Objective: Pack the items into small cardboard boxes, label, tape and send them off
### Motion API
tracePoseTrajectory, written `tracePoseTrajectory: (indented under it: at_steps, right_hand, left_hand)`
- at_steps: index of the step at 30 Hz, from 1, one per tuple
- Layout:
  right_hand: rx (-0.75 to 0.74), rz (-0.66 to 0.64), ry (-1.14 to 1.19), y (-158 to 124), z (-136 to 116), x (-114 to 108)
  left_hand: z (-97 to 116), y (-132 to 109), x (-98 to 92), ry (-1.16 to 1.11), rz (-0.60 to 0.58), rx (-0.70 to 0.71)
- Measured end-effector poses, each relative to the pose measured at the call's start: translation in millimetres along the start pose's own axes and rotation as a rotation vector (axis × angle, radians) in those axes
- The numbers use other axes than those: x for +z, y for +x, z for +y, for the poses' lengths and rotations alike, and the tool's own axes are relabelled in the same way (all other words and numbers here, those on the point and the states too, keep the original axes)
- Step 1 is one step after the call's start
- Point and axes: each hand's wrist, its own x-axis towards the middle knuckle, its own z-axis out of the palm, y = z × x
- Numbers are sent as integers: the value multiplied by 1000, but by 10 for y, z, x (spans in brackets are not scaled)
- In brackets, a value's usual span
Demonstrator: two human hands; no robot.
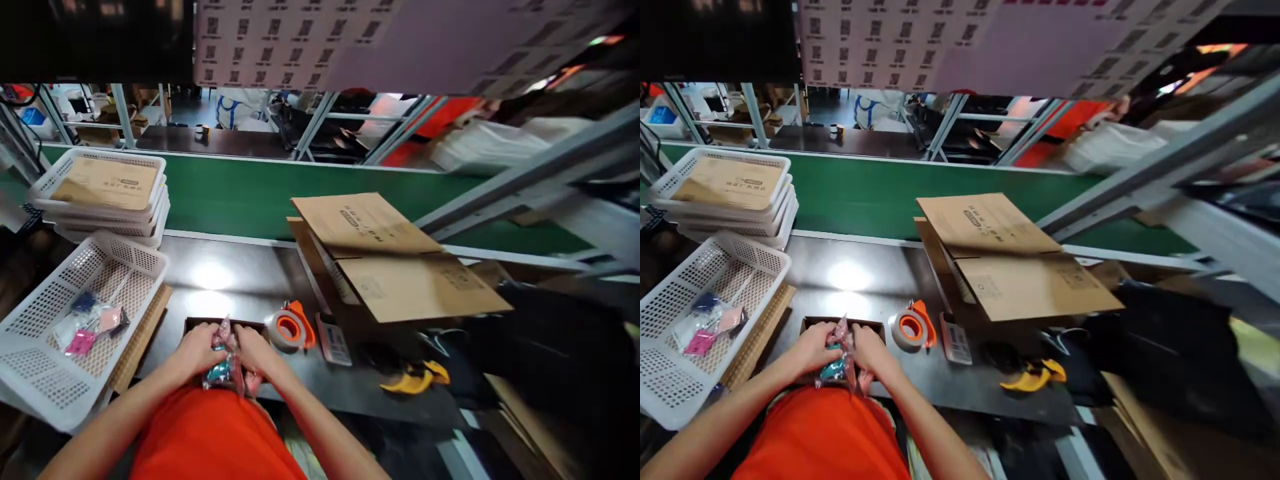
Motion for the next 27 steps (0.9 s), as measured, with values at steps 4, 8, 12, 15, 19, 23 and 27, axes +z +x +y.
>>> tracePoseTrajectory:
  at_steps: [4, 8, 12, 15, 19, 23, 27]
  right_hand:
    - [-17, -44, 27, 162, 0, -187]
    - [-104, -95, 72, -92, 44, -453]
    - [-157, 41, 122, -489, 130, -546]
    - [-160, 174, 37, -653, 149, -488]
    - [-187, 53, -112, -497, 65, -313]
    - [-163, -136, -314, -80, -22, -106]
    - [-131, -134, -348, 124, -18, 8]
  left_hand:
    - [-21, 374, 67, 244, -179, -158]
    - [55, 292, 47, 323, -185, -163]
    - [133, -45, 74, 318, -69, -163]
    - [163, -253, 81, 352, 102, -153]
    - [102, -247, 85, 384, 49, 48]
    - [6, 42, 151, 425, -118, 20]
    - [56, 329, 327, 471, -140, -105]
